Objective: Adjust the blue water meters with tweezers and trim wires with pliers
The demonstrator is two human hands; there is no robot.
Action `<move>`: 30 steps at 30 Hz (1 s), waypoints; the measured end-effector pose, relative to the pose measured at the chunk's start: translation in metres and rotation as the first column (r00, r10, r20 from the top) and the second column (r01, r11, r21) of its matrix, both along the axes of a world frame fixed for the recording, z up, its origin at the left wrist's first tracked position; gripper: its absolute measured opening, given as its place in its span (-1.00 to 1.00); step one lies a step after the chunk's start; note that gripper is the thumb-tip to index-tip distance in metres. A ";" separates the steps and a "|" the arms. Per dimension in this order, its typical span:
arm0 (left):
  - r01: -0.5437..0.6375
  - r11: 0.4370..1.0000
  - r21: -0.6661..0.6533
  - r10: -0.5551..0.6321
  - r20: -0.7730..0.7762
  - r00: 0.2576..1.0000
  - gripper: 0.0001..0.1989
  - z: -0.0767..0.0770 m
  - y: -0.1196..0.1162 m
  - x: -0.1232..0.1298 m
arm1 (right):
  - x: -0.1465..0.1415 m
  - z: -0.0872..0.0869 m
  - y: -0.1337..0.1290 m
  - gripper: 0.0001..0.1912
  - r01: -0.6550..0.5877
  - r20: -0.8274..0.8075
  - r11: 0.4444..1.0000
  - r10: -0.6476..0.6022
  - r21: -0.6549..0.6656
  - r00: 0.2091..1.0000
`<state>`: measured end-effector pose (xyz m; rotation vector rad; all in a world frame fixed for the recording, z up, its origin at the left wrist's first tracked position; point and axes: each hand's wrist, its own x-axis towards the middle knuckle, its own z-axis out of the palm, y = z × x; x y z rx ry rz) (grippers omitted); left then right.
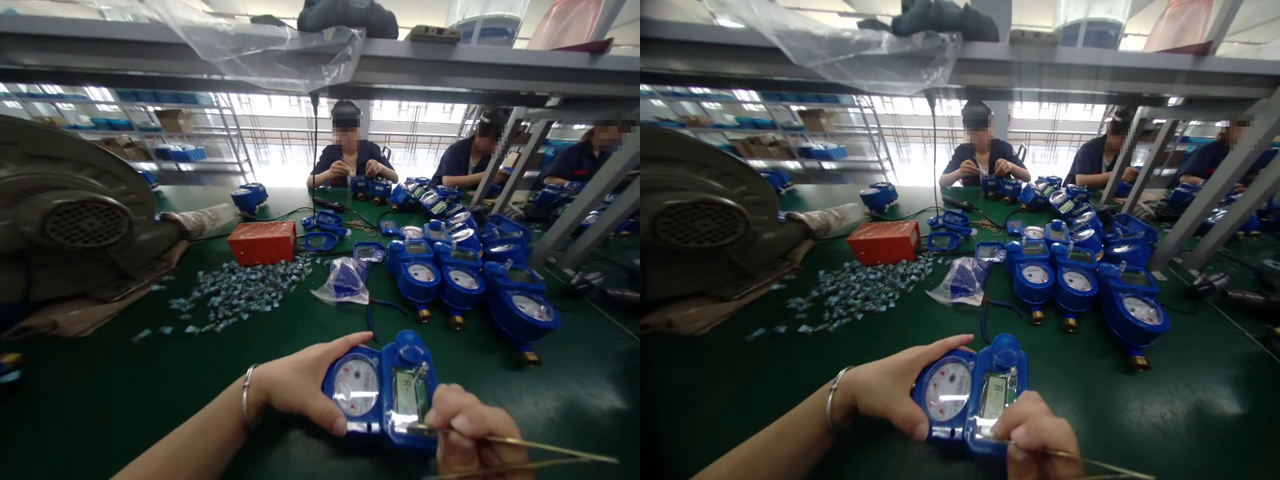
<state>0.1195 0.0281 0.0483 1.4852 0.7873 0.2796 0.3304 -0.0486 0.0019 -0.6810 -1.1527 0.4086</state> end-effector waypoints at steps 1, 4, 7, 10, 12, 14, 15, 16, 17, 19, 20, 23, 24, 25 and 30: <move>-0.034 0.999 -0.014 0.034 0.021 0.999 0.02 0.000 -0.005 0.000 | 0.006 0.002 -0.001 -0.95 -0.014 -0.060 0.999 0.012 -0.031 0.998; -0.095 0.993 -0.074 0.101 0.086 0.991 -0.08 -0.002 -0.025 0.003 | 0.026 0.007 -0.002 -0.90 0.012 -0.275 0.994 -0.042 -0.111 0.960; -0.224 0.969 -0.107 0.238 0.139 0.961 -0.15 -0.010 -0.048 0.007 | 0.045 0.002 -0.002 -0.87 0.136 -0.327 0.940 -0.241 -0.313 0.914; -0.414 0.908 -0.069 0.419 0.101 0.902 -0.13 -0.022 -0.069 0.011 | 0.061 -0.016 -0.003 -0.73 0.212 0.036 0.775 -0.238 -0.596 0.971; -0.504 0.864 -0.006 0.504 0.063 0.862 -0.12 -0.028 -0.079 0.012 | 0.072 -0.036 -0.007 -0.67 0.305 0.322 0.682 -0.107 -0.664 0.941; -0.558 0.828 0.048 0.557 0.043 0.830 -0.11 -0.031 -0.086 0.012 | 0.083 -0.057 -0.011 -0.65 0.376 0.527 0.669 0.028 -0.641 0.849; -0.575 0.815 0.068 0.574 0.035 0.818 -0.12 -0.033 -0.089 0.011 | 0.089 -0.067 -0.013 -0.67 0.407 0.612 0.682 0.075 -0.608 0.787; -0.588 0.804 0.090 0.588 0.033 0.808 -0.12 -0.036 -0.092 0.011 | 0.093 -0.076 -0.015 -0.68 0.432 0.684 0.701 0.109 -0.567 0.721; -0.601 0.791 0.116 0.601 0.037 0.798 -0.13 -0.039 -0.095 0.010 | 0.096 -0.083 -0.016 -0.68 0.454 0.742 0.717 0.131 -0.529 0.657; -0.624 0.765 0.162 0.622 0.066 0.780 -0.13 -0.047 -0.100 0.008 | 0.098 -0.091 -0.018 -0.66 0.493 0.814 0.718 0.176 -0.491 0.554; -0.628 0.757 0.181 0.623 0.094 0.777 -0.13 -0.053 -0.103 0.008 | 0.097 -0.092 -0.018 -0.63 0.521 0.831 0.692 0.210 -0.499 0.515; -0.608 0.747 0.267 0.570 0.213 0.794 -0.13 -0.072 -0.108 0.006 | 0.083 -0.085 -0.018 -0.57 0.638 0.827 0.527 0.352 -0.562 0.438; -0.597 0.741 0.307 0.544 0.248 0.802 -0.12 -0.078 -0.109 0.005 | 0.077 -0.080 -0.018 -0.55 0.672 0.811 0.460 0.403 -0.580 0.424; -0.590 0.727 0.351 0.523 0.274 0.807 -0.12 -0.083 -0.110 0.005 | 0.072 -0.076 -0.017 -0.54 0.698 0.790 0.398 0.451 -0.595 0.416; -0.597 0.663 0.452 0.527 0.286 0.800 -0.06 -0.091 -0.110 0.007 | 0.054 -0.062 -0.013 -0.49 0.725 0.695 0.271 0.610 -0.634 0.381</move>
